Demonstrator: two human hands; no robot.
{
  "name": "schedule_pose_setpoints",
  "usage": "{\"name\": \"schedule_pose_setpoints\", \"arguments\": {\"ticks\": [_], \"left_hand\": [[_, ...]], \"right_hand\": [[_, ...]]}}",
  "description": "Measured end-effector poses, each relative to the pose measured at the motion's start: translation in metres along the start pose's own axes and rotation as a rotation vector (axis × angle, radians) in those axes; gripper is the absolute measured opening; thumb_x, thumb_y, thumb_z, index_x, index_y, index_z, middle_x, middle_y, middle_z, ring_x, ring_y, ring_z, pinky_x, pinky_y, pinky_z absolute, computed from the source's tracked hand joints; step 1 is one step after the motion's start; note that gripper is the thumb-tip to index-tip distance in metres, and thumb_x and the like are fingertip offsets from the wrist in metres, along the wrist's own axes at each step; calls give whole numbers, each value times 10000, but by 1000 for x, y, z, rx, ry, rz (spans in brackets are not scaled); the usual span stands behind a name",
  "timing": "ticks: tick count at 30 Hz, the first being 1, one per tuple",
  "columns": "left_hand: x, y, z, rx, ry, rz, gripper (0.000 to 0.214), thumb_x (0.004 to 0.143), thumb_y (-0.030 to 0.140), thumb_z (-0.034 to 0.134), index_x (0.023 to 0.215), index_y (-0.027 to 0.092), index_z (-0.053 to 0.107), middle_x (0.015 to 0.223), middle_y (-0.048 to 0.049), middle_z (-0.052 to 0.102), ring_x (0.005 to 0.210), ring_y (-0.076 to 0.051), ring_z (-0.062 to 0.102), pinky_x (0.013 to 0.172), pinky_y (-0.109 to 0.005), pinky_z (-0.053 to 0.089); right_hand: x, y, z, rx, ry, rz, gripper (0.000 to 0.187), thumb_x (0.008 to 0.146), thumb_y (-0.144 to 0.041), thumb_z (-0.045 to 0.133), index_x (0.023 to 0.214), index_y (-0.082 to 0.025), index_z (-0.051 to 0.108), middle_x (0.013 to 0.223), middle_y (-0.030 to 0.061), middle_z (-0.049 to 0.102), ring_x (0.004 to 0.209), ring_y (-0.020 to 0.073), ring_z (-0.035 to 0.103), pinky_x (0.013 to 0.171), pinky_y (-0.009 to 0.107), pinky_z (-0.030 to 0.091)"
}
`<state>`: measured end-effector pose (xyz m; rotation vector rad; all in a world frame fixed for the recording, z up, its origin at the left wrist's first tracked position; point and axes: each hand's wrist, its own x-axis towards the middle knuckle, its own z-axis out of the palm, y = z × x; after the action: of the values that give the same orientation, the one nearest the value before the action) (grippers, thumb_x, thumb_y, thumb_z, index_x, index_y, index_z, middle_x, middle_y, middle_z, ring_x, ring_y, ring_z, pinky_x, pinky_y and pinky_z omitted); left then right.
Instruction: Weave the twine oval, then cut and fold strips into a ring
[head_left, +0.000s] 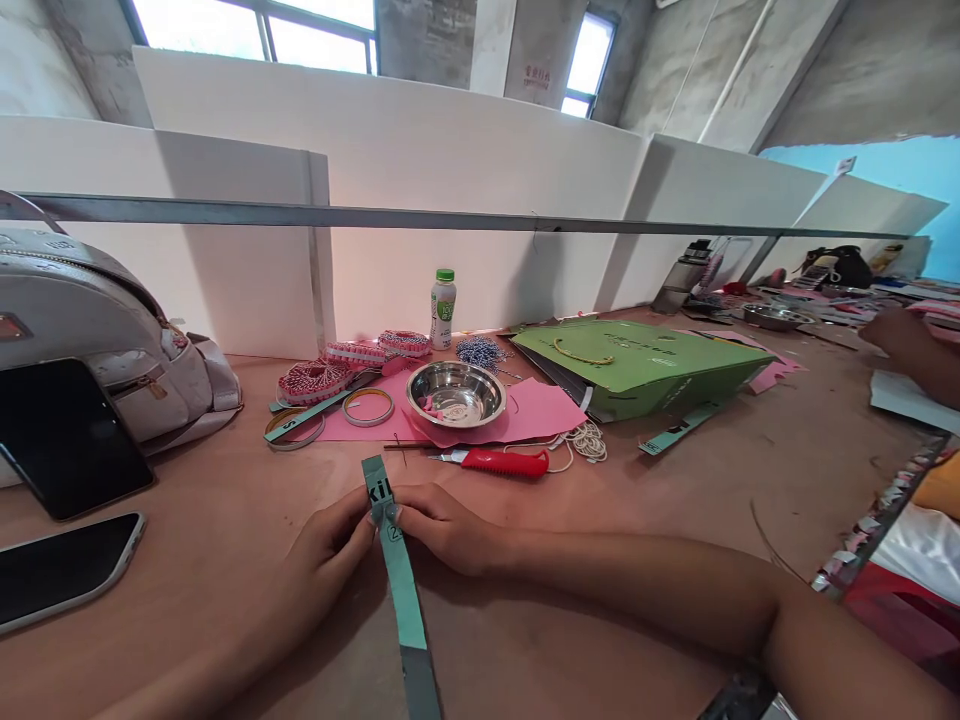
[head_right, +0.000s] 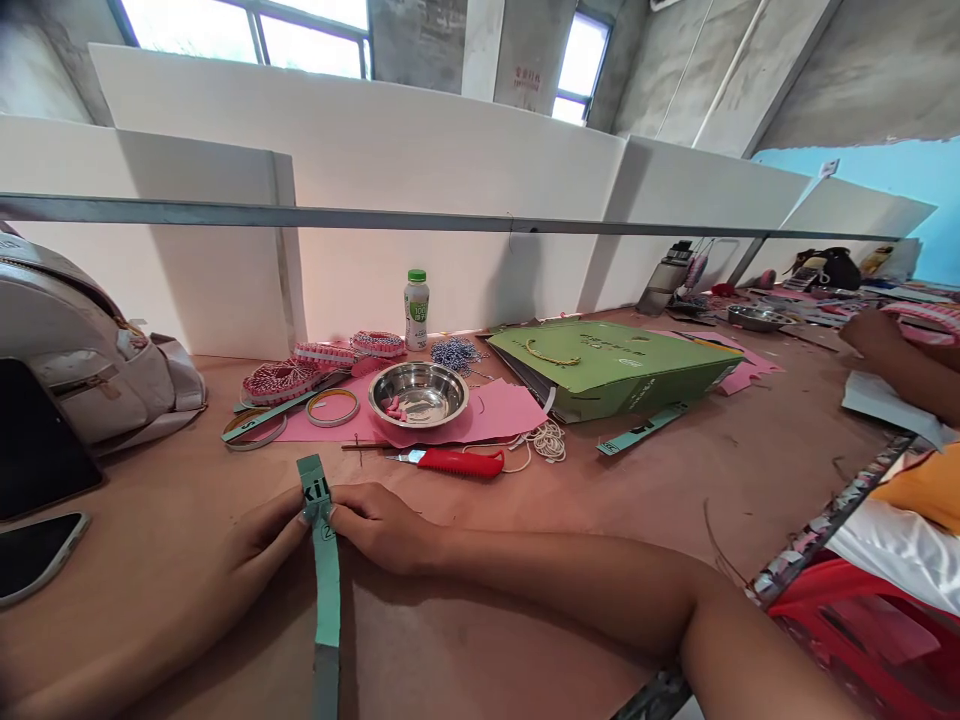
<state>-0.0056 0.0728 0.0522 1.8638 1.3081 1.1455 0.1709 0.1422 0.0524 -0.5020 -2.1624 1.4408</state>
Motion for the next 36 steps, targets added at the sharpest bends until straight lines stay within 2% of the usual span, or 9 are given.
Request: {"name": "schedule_pose_setpoints", "arguments": {"ticks": [4,7,10,13,19,23,26,30,36], "left_hand": [[-5,1,2,288,29,78,283,974,320,412,835,207,631,617,20,626,568,-167,548,530,-244,392],[-9,4,5,526,103,209,293,952,245,412,675,212,504,493,40,495,505,-154,450,522,-252,306],[-9,5,7,637,138,281,308,926,185,411,620,213,421,478,46,464,473,-138,375,546,-264,292],[-6,0,5,562,102,254,284,937,214,413,665,209,493,506,38,499,493,-142,415,546,-259,310],[-1,0,-5,155,-90,29,355,991,372,367,867,186,643,698,6,635,629,-159,549,586,-238,427],[2,5,-9,70,-82,-21,383,972,411,383,845,181,662,726,-4,658,693,-183,593,652,-259,470],[2,3,-8,81,-70,-17,379,969,410,384,807,185,643,721,-2,654,665,-175,577,632,-256,455],[-4,-5,-3,237,-24,28,405,975,400,364,694,187,564,588,12,541,551,-152,484,541,-246,368],[-8,-10,1,397,-7,128,332,968,309,396,692,196,543,571,12,528,555,-158,485,561,-261,333]], "right_hand": [[-1,-2,1,-49,-15,-27,242,968,-267,419,820,-178,588,825,12,601,813,165,523,791,278,437],[-3,-2,2,-99,-1,-50,190,920,-210,434,765,-178,539,749,-12,554,727,142,483,692,249,401],[-4,-3,2,-154,24,-48,172,881,-179,465,711,-184,483,669,-36,475,655,123,423,619,235,353],[-3,-4,2,-86,-2,-45,205,921,-216,463,740,-176,549,712,-25,513,708,136,474,675,240,401],[0,-5,0,-16,51,-71,252,988,-301,443,898,-174,640,880,22,623,857,171,550,848,291,459],[1,-6,-1,-3,32,-50,263,990,-318,455,913,-173,660,904,30,643,899,182,557,866,299,463],[2,-6,-1,-1,10,-19,280,985,-325,465,853,-167,656,823,17,617,849,177,540,813,290,466],[0,-7,-1,-4,-17,-3,288,978,-319,464,805,-166,636,774,9,585,806,172,521,758,279,458],[-3,-5,1,-37,-11,-6,207,944,-262,493,781,-171,583,729,-13,529,736,145,479,690,247,420]]}}
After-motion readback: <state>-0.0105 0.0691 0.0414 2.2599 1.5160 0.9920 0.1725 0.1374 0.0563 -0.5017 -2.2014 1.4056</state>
